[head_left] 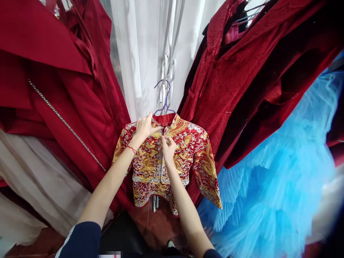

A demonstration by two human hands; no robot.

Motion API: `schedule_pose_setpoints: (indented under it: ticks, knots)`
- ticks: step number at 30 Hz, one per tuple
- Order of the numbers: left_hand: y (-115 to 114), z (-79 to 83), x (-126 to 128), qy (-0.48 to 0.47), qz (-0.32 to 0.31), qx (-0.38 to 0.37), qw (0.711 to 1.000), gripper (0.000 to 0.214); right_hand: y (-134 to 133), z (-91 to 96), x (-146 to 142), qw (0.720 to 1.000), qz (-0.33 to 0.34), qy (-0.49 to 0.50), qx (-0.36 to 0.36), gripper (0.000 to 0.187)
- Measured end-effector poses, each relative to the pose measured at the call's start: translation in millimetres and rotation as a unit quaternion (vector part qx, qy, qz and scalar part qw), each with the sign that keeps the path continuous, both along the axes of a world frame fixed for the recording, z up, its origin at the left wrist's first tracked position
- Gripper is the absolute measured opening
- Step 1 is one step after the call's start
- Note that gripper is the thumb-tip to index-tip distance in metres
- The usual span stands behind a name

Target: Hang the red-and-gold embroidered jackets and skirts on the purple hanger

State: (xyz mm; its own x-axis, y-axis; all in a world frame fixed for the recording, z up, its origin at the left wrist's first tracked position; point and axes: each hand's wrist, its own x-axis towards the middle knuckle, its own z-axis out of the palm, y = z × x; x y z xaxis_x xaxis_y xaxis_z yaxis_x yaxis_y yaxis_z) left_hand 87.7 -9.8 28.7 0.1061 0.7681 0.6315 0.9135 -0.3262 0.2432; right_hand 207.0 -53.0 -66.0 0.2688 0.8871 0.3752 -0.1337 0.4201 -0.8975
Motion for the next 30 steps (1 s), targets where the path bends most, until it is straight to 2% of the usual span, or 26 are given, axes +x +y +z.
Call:
schedule_pose_setpoints:
  ticks: [4, 7, 10, 13, 16, 18, 20, 24, 27, 30]
  knots:
    - [-1, -2.3, 2, -0.013, 0.001, -0.004, 1.0, 0.077, -10, -21.2, -2, 1.0, -0.005, -0.007, -0.008, 0.036]
    - [-3, -11.4, 2, -0.031, -0.027, 0.035, 0.999, 0.078, -21, -36.4, 2, 0.999, 0.001, -0.021, -0.026, 0.036]
    - [-12, -27.8, 6, -0.056, -0.036, 0.078, 0.995, 0.08, -32, -49.3, 8, 0.998, 0.022, -0.029, -0.048, 0.037]
    - [-31, -51.3, 19, -0.1, 0.019, 0.101, 0.99, 0.083, -45, -71.5, 13, 0.997, 0.039, -0.04, -0.061, 0.036]
    - [-57, -84.6, 35, -0.147, 0.054, 0.104, 0.982, 0.092, -59, -109.0, 17, 0.993, 0.06, -0.042, -0.095, 0.037]
    - [-74, -113.0, 44, -0.183, 0.057, 0.095, 0.977, 0.101, -67, -137.4, 19, 0.989, 0.076, -0.032, -0.125, 0.039]
    - [-88, -144.5, 50, -0.237, 0.088, 0.099, 0.962, 0.111, -72, -162.1, 20, 0.985, 0.083, -0.026, -0.147, 0.039]
    - [-107, -206.5, 53, -0.314, 0.197, 0.121, 0.921, 0.115, -79, -191.2, 22, 0.981, 0.095, -0.042, -0.164, 0.039]
    - [-124, -243.4, 51, -0.352, 0.203, 0.073, 0.911, 0.098, -84, -201.5, 24, 0.979, 0.101, -0.057, -0.167, 0.038]
    - [-140, -266.0, 48, -0.365, 0.182, -0.023, 0.913, 0.052, -91, -214.3, 26, 0.976, 0.105, -0.084, -0.17, 0.037]
